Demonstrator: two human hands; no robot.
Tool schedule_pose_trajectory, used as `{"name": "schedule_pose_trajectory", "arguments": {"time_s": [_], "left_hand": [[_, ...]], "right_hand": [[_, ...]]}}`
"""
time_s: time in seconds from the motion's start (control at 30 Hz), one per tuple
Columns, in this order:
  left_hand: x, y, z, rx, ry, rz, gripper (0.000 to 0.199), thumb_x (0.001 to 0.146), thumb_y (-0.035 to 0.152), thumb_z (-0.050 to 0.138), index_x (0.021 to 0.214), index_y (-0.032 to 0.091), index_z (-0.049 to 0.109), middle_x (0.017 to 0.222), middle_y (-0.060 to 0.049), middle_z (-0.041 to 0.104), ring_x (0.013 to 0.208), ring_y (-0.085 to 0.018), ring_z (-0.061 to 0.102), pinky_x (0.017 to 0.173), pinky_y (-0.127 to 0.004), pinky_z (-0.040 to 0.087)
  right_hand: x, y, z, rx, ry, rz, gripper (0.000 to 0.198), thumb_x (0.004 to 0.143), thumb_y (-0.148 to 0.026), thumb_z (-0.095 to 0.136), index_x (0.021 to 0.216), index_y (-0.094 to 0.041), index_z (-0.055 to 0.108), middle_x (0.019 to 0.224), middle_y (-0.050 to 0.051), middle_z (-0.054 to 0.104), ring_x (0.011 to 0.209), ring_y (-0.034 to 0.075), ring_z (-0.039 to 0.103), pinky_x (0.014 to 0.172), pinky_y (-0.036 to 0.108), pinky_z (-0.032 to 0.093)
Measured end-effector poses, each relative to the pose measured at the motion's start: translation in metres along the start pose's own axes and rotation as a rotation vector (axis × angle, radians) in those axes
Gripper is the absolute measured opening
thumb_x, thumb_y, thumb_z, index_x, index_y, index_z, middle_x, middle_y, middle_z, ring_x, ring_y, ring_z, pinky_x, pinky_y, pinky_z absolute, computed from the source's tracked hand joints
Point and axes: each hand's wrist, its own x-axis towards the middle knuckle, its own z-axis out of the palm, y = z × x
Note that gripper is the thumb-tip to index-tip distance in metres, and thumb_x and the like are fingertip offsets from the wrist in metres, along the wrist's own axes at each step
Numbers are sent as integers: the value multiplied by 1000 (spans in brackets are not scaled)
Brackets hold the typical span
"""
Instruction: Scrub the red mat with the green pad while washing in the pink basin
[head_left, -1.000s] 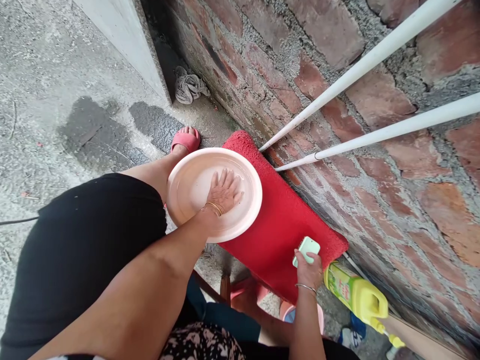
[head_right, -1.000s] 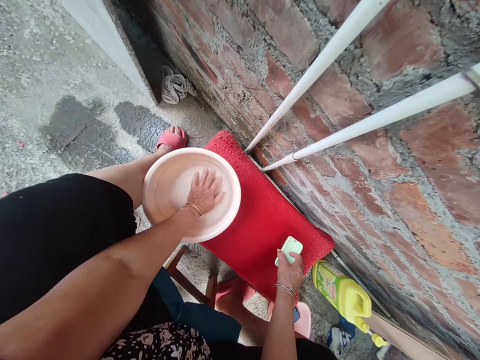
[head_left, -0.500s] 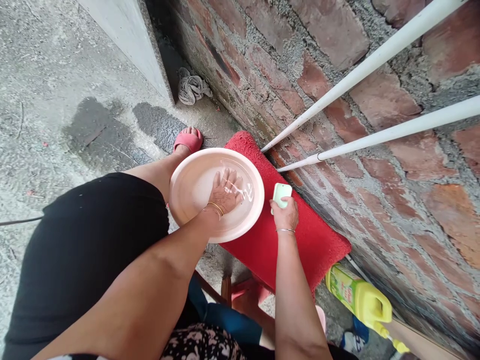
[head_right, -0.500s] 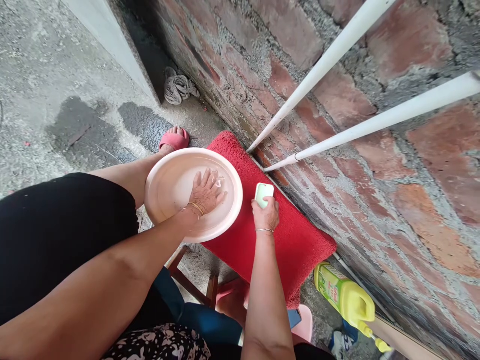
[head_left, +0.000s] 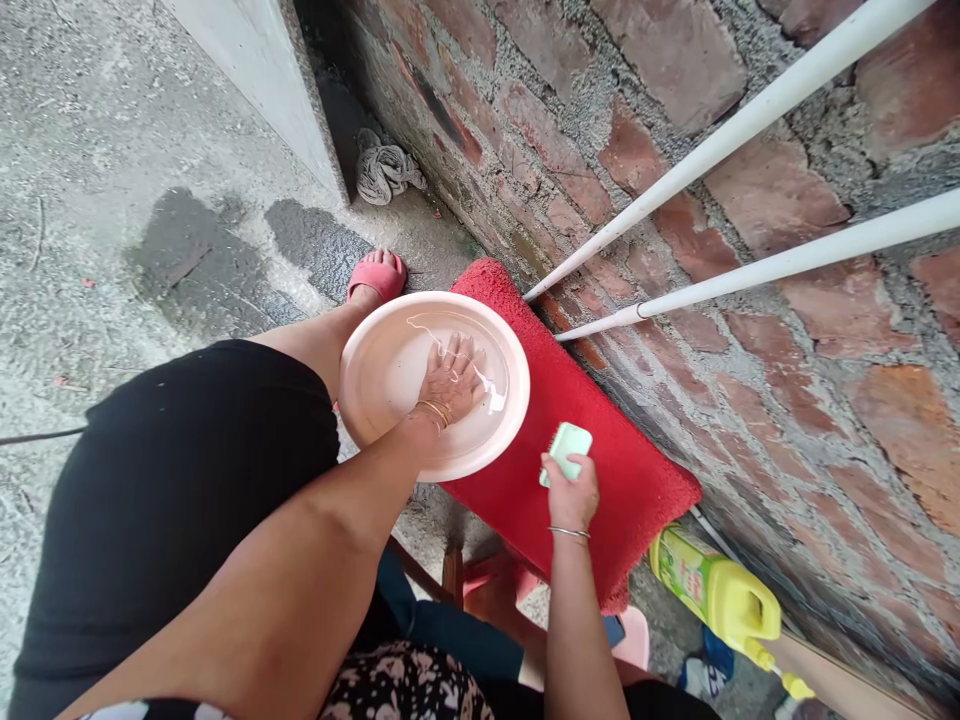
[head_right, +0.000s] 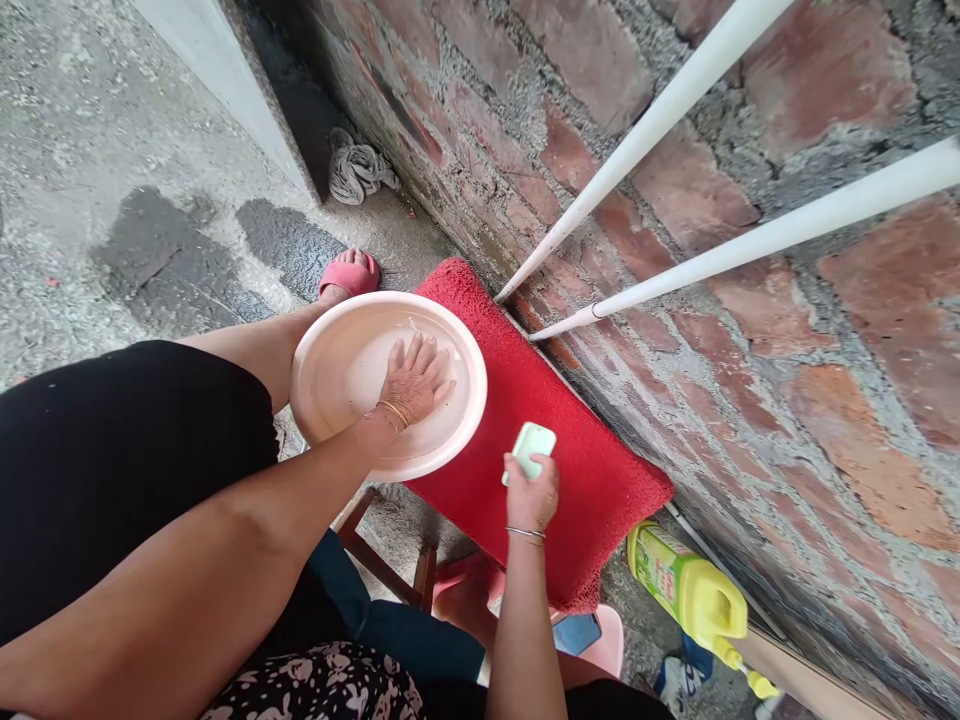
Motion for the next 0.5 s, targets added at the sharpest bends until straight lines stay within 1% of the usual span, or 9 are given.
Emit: {"name": "schedule_pose_trajectory", "arguments": {"time_s": [0.1,0.17,0.2,0.23,0.3,0.43,0.5], "left_hand": [[0,0,-1,3,2,-5,58,97,47,44,147,19,54,162,-14,39,156,-34,20,125,-62,9],[-1,1,-2,6,-3,-6,57,97,47,44,145,19,56,162,-14,40,156,-34,20,125,-62,9],[-1,1,-2,7,-6,-5,57,97,47,44,144,18,57,162,-15,39,156,-34,21,125,-62,8],[-1,1,-2,6,-8,-4,57,97,47,44,144,18,57,162,-15,39,155,-34,21,125,-62,8],[-1,1,-3,1,-4,-1,58,96,47,46,145,17,57,162,-16,39,155,-35,23,125,-63,8],[0,1,-3,4,6,1,60,96,44,48,149,19,52,162,-16,40,154,-36,24,124,-64,11],[0,1,-3,10,-3,-2,58,96,45,48,148,19,54,161,-15,41,154,-36,25,124,-64,12]], "right_hand": [[-19,-41,26,7,-125,-172,38,75,-55,65,97,-24,63,102,8,70,95,27,63,75,33,45],[-25,-55,33,-25,-188,-238,35,76,-50,64,99,-23,63,103,9,68,96,26,63,75,33,44],[-27,-57,33,-44,-206,-254,35,77,-49,65,99,-23,64,104,9,67,96,26,63,75,33,44],[-27,-55,31,-66,-214,-259,35,76,-48,65,100,-23,64,104,9,67,97,27,62,75,33,44],[-24,-42,21,-115,-207,-225,37,75,-49,68,100,-22,64,104,9,66,97,27,62,75,33,43],[-18,1,-11,-208,-150,-66,41,72,-52,70,100,-22,64,107,10,66,96,27,62,73,33,41],[-17,18,-24,-220,-109,7,41,71,-53,69,98,-23,64,105,10,66,95,28,62,72,32,40]]}}
